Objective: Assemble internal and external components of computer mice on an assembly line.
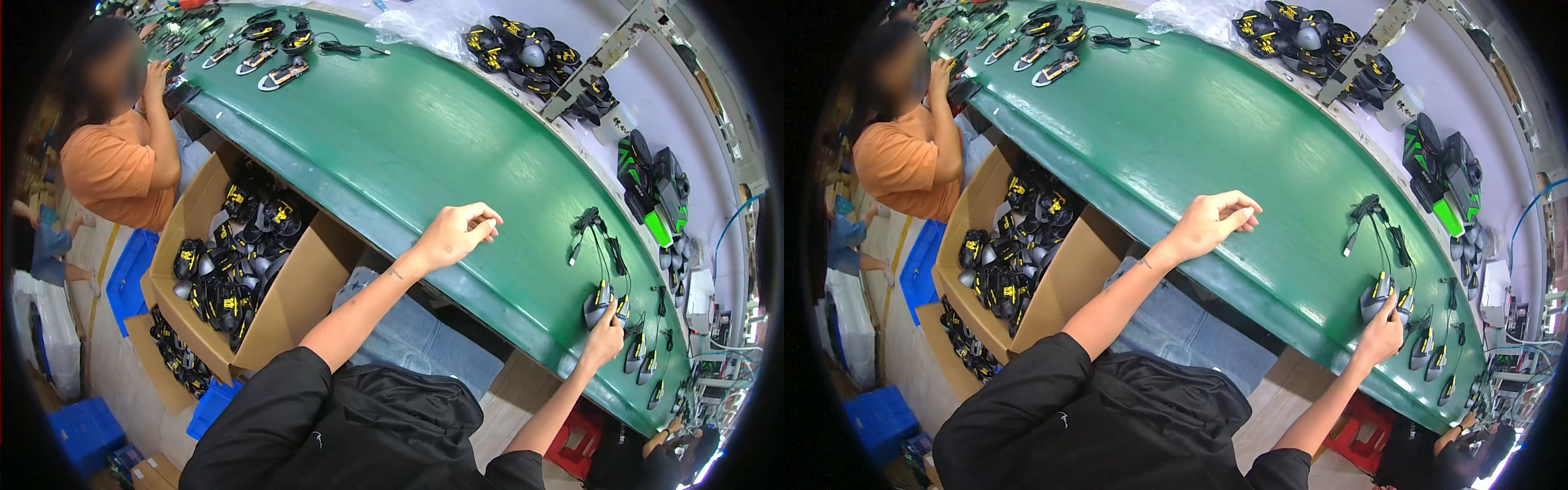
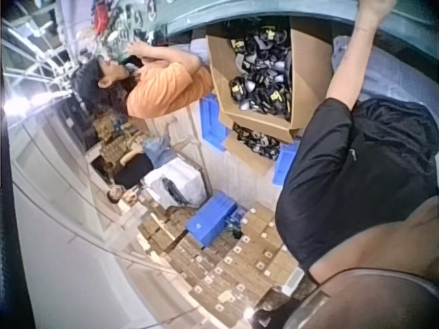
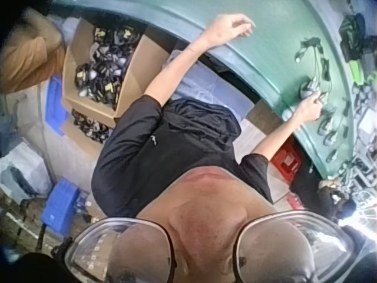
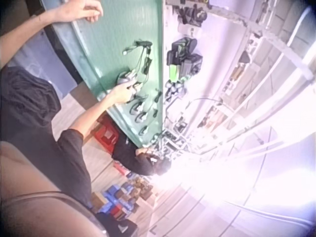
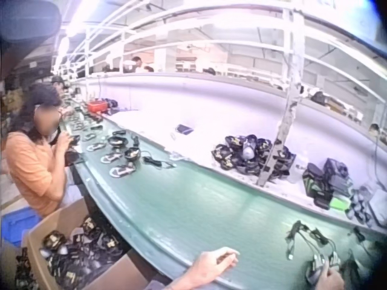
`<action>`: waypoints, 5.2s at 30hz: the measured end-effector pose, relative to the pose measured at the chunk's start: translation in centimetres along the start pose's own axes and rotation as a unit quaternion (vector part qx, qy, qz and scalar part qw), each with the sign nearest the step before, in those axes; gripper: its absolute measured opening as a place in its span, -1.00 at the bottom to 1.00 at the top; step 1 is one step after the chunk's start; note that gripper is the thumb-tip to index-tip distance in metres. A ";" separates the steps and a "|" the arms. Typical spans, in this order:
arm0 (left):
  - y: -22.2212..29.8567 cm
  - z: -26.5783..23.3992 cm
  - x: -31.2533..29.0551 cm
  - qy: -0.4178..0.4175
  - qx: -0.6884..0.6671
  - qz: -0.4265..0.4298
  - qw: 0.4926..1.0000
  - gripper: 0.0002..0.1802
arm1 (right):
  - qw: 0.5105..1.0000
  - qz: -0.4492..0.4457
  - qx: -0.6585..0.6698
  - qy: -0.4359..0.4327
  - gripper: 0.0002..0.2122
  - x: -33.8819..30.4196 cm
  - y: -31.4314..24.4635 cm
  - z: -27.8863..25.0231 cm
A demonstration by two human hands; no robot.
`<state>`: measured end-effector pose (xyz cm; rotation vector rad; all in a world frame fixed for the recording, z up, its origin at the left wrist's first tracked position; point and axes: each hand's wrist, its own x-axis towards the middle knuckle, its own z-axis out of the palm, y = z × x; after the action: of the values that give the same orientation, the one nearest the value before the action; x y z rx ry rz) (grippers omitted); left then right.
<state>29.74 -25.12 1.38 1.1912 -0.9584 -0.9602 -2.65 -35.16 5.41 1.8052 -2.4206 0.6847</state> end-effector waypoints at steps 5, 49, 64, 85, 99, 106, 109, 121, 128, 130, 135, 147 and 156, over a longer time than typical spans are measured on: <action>0.2 -0.1 0.0 -0.011 -0.036 -0.001 0.999 -0.78 | 1.000 -0.024 0.009 0.014 -0.42 0.6 2.2 1.8; 3.2 -28.7 5.7 0.411 0.661 0.023 0.628 -0.39 | 0.711 -0.612 0.342 -0.060 -0.69 -8.7 -21.2 4.0; 3.4 -27.4 5.4 0.438 0.669 0.019 0.600 -0.31 | 0.652 -0.714 0.257 -0.008 -0.89 -21.7 -58.0 13.1; 5.2 -29.0 4.3 0.408 0.154 -0.024 0.899 -0.46 | 0.712 -0.182 0.542 -0.408 -0.77 -2.7 -21.5 6.2; 2.6 -5.3 3.7 0.237 -0.179 -0.079 0.952 -0.74 | 0.937 -0.239 0.133 -0.217 -0.50 -0.2 -14.2 4.6; 3.5 -2.0 1.8 0.202 -0.218 -0.120 0.947 -0.68 | 0.870 -0.418 0.237 -0.113 -0.33 -0.9 -14.8 7.7; 2.4 -1.6 1.8 0.152 -0.251 -0.113 0.949 -0.51 | 0.875 -0.387 0.243 -0.158 -0.37 -1.2 -14.9 6.7; 2.5 -0.2 1.2 0.013 -0.180 -0.097 0.979 -0.46 | 0.793 -0.352 0.461 -0.185 -0.75 -5.4 -15.6 4.5; 2.1 0.0 1.0 -0.027 -0.113 -0.042 0.992 -0.33 | 0.649 -0.147 0.606 -0.435 -0.80 -7.1 -15.8 5.8; 2.0 0.3 0.9 -0.039 -0.135 -0.056 0.988 -0.34 | 0.601 -0.117 0.643 -0.459 -0.80 -6.7 -15.7 5.9; 1.9 0.4 1.1 -0.043 -0.158 -0.095 0.982 -0.38 | 0.649 -0.101 0.643 -0.393 -0.80 -7.0 -15.7 5.2; 1.3 -0.3 1.2 -0.006 -0.161 -0.046 0.986 -0.52 | 0.708 -0.555 0.428 -0.090 -0.78 -9.2 -16.2 4.6; 2.5 -0.2 0.5 -0.150 -0.084 -0.176 0.969 -0.57 | 0.696 -0.154 0.514 -0.477 -0.66 -4.5 -16.2 4.2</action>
<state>30.33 -25.27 3.91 1.1108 -0.8940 -1.5085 14.71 -36.26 5.45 3.6878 -2.0150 1.5704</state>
